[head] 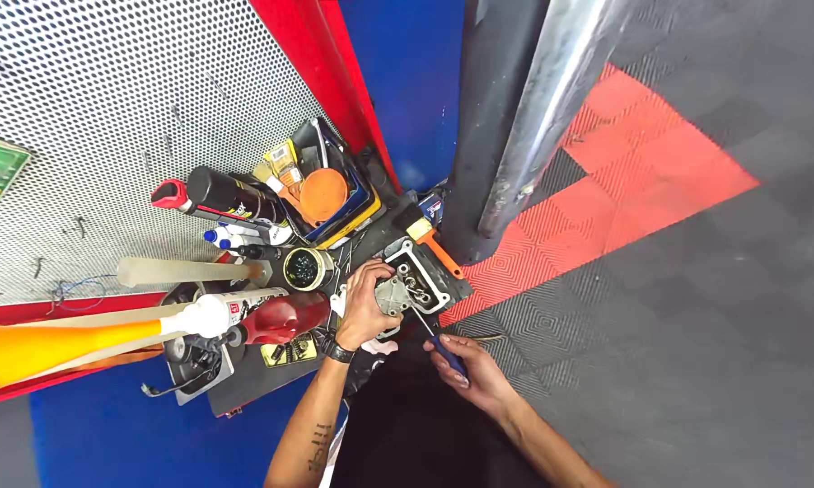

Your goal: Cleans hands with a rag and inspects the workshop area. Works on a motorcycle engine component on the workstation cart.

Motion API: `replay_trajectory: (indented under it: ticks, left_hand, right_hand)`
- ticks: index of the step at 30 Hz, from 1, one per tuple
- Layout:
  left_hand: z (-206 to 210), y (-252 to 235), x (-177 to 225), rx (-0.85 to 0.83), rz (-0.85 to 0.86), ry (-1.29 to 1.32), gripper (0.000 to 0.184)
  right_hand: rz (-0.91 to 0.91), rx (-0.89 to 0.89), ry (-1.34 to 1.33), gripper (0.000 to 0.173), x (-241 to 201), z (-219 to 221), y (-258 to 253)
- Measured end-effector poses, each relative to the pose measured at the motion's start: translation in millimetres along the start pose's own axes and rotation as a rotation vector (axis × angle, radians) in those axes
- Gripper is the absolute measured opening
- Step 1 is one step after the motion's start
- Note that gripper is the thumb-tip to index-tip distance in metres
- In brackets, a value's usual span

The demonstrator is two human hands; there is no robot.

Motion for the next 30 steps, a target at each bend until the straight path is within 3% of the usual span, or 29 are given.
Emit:
replay_trajectory:
  ticks: [4, 10, 14, 16, 24, 30]
  left_hand:
    - [0.2, 0.0, -1.0, -0.007, 0.003, 0.001, 0.077]
    - [-0.2, -0.1, -0.6, -0.015, -0.005, 0.0, 0.079]
    - [-0.1, -0.2, 0.1, -0.006, 0.004, -0.007, 0.079]
    - [0.3, -0.4, 0.3, -0.014, -0.001, -0.009, 0.08]
    - [0.0, 0.0, -0.1, -0.024, -0.006, 0.004, 0.081]
    - [0.2, 0.8, -0.8, -0.016, -0.01, 0.007, 0.079]
  right_hand:
    - [-0.033, -0.016, 0.027, 0.038, -2.0, 1.1, -0.4]
    - [-0.324, 0.24, 0.326, 0.01, -0.7, 3.8, 2.2]
    - [-0.581, 0.426, 0.816, 0.019, -5.1, 6.5, 8.4]
    - [-0.617, 0.447, 0.888, 0.022, -5.0, 7.4, 10.4]
    - [-0.476, 0.297, 0.612, 0.027, -2.2, 3.9, 4.4]
    - [-0.134, 0.069, 0.254, 0.045, -2.7, 6.4, 2.7]
Point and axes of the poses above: each hand's wrist, its own y-axis away from the middle knuckle, its own z-axis out of the palm, x = y × z, the point moved 4 cm from there along -y, towards the middle knuckle
